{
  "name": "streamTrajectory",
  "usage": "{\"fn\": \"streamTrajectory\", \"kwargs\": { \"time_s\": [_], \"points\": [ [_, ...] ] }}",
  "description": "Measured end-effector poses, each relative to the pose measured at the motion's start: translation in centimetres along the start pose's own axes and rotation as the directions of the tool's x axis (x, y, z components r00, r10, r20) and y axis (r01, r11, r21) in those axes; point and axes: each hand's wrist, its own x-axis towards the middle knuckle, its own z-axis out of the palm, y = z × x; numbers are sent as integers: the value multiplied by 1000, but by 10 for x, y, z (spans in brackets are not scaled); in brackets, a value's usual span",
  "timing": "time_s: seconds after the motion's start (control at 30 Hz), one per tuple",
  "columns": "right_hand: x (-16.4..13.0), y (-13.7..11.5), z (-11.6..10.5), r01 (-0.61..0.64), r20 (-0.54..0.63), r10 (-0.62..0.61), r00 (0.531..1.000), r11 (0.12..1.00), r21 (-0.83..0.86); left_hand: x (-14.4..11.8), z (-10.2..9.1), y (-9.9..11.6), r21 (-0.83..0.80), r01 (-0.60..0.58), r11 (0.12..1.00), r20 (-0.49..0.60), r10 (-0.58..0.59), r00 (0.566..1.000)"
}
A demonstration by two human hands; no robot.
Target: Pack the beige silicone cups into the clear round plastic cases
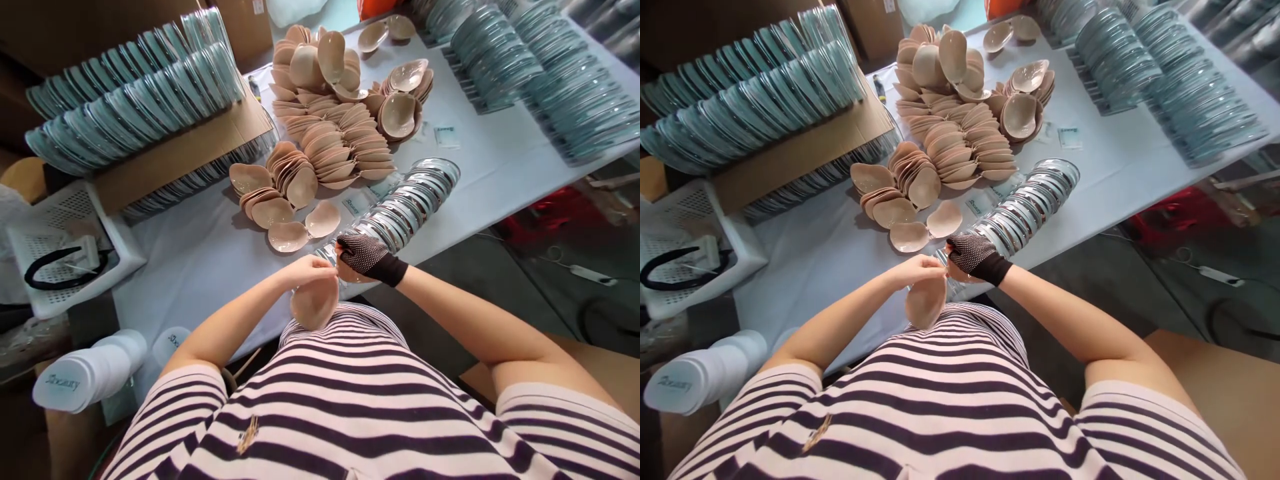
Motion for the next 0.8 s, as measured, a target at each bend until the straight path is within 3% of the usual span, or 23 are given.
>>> {"fn": "streamTrajectory", "kwargs": {
  "time_s": [0.1, 0.2, 0.27, 0.43, 0.57, 0.67, 0.73, 0.8],
  "points": [
    [1, 4, -15, 108, 254, -139, 957, 985, 131, 0, 5, 4, 132, -112, 985, 93, 100, 991],
    [-2, 7, -21, 108, 535, -271, 800, 943, 316, -1, 9, 11, 166, -177, 970, 153, 152, 976],
    [-5, 10, -21, 46, 592, -292, 751, 917, 395, -4, 10, 18, 177, -186, 966, 140, 163, 977],
    [-14, 22, -12, -89, 583, -266, 768, 857, 508, -6, 15, 23, 217, -164, 962, 94, 147, 985],
    [-26, 31, 11, -53, 625, -258, 737, 900, 433, -3, 31, 9, 289, -108, 951, 234, 39, 971],
    [-32, 34, 22, 6, 554, -269, 788, 903, 430, 0, 36, 0, 289, -108, 951, 271, 27, 962],
    [-29, 33, 17, 17, 487, -245, 839, 905, 425, 2, 32, -1, 257, -167, 952, 258, 99, 961],
    [-22, 30, 5, 39, 450, -242, 860, 909, 415, 4, 25, 4, 211, -193, 958, 229, 143, 963]
  ]
}}
